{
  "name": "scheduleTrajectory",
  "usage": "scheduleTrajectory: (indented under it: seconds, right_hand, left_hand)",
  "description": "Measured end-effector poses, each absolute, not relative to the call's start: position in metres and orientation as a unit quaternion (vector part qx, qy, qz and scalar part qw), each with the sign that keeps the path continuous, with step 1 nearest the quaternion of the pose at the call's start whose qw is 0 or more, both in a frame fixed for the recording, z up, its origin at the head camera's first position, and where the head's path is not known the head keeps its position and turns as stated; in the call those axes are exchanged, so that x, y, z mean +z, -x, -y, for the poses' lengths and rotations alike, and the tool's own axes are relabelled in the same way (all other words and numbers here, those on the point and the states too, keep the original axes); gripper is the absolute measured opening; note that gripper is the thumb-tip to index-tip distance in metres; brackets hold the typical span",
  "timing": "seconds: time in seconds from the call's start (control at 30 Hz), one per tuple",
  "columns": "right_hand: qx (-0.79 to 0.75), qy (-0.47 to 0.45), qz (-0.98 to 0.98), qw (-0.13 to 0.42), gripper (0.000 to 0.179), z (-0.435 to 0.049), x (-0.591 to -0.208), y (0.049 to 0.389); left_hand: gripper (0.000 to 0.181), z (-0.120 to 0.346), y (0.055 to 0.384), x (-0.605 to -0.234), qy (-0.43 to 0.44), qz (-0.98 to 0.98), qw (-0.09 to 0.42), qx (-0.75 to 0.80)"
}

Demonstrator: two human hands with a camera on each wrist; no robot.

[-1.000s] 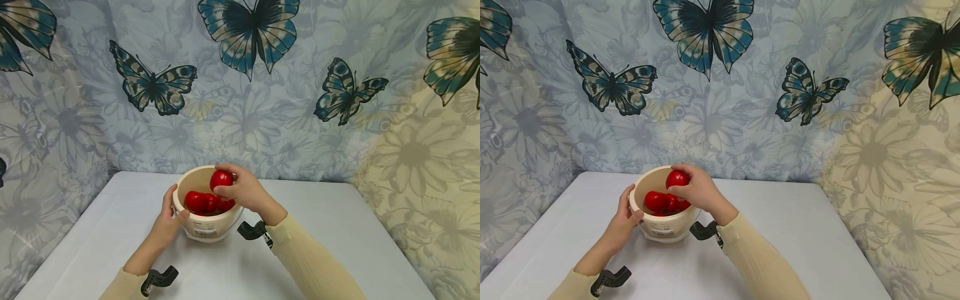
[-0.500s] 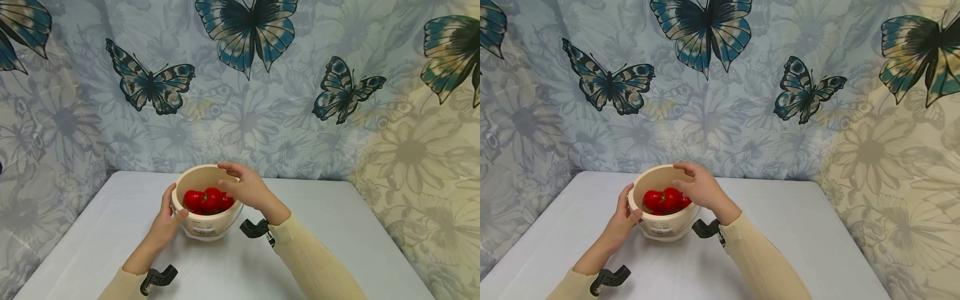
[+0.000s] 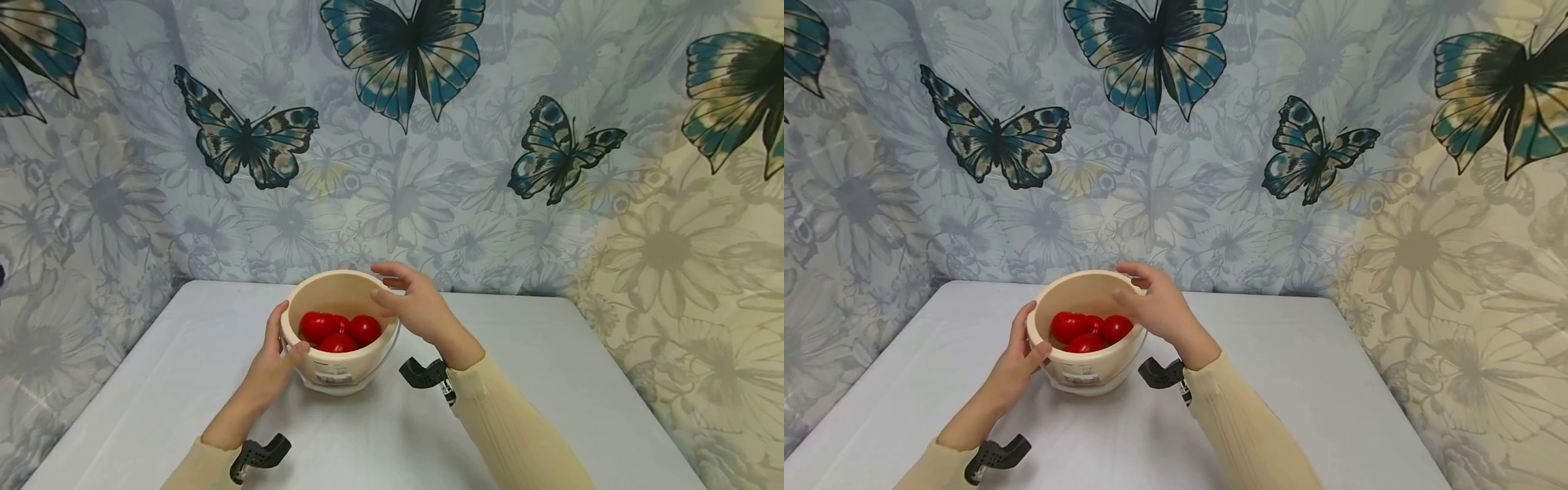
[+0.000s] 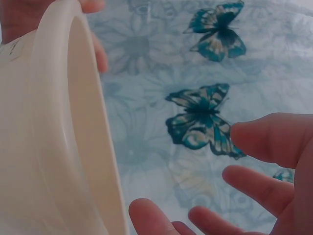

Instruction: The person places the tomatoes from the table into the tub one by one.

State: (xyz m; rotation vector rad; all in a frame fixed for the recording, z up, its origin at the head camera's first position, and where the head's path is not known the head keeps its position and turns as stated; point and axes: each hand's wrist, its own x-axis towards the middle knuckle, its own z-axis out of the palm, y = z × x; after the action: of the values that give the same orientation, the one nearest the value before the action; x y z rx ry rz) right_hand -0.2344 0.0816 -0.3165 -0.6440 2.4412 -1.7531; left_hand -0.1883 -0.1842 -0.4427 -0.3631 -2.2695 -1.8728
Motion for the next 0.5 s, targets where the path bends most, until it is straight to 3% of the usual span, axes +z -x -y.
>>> scheduleTrajectory:
  seconds: [0.13,0.27,0.4,0.5]
  right_hand:
    - [-0.548,0.185,-0.816,0.008,0.042,-0.088,-0.319,0.233]
    - [-0.457,0.169,-0.87,-0.072,0.046,-0.098,-0.319,0.228]
    - [-0.341,0.15,-0.917,-0.142,0.056,-0.111,-0.324,0.219]
    - [-0.252,0.119,-0.947,-0.158,0.066,-0.117,-0.328,0.212]
  left_hand:
    - [0.082,0.185,0.19,-0.442,0.122,0.765,0.082,-0.627]
    - [0.082,0.19,0.188,-0.433,0.092,0.803,0.059,-0.586]
    - [0.088,0.198,0.179,-0.407,0.047,0.885,0.021,-0.464]
    - [0.095,0.198,0.172,-0.383,0.037,0.934,0.003,-0.355]
